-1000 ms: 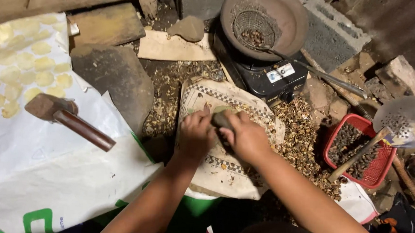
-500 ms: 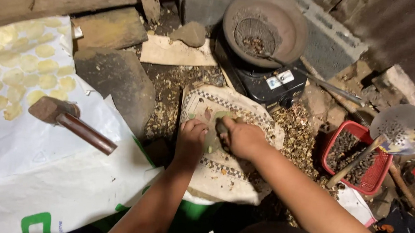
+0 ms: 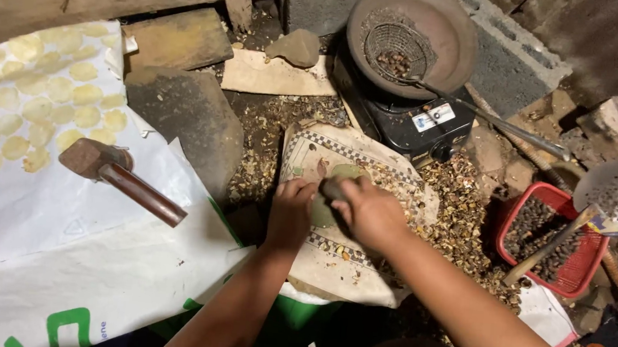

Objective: The person uses a hammer to crush small, round, light-colored nuts on a white sack. They then pick up the crushed pieces and use a stone to further crush them on a patterned tile. The process is repeated multiple times.

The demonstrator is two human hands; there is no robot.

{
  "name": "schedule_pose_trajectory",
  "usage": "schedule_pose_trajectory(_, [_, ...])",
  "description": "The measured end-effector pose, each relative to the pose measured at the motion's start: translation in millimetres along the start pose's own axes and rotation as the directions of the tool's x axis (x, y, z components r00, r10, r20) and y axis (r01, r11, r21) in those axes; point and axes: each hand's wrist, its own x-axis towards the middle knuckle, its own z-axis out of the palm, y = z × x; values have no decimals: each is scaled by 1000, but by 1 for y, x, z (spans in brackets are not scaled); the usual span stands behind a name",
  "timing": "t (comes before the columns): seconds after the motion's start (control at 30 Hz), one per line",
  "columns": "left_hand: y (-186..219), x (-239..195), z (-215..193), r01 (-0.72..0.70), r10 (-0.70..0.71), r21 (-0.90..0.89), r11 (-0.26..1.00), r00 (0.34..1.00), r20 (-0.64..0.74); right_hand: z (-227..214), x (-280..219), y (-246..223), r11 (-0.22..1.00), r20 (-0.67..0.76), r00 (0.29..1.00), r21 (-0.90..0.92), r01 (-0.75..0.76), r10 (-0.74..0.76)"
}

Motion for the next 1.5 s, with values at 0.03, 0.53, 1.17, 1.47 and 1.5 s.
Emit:
schedule_pose_trajectory(0.03, [-1, 5, -4, 2, -2, 3, 1000, 1000, 3, 1, 7, 5, 1000, 3, 1000, 4, 2, -2])
schedule_pose_trajectory(0.53, [9, 18, 6, 6, -27, -142, 990, 989, -145, -10, 4, 1, 996, 210, 976, -85, -33, 50])
schedule_pose_trajectory(1.17, [8, 8, -18, 81, -81, -72, 994, 997, -7, 0, 25, 2, 947, 230, 942, 149, -284, 246])
schedule_pose_trajectory(1.47, [18, 7, -8, 20, -22, -19, 1000, 992, -127, 21, 33, 25, 978, 112, 977, 81, -193, 183])
schedule_pose_trajectory(1.5, [16, 2, -5, 11, -8, 27, 1000, 994, -113, 18, 32, 28, 958, 139, 968, 171, -231, 209])
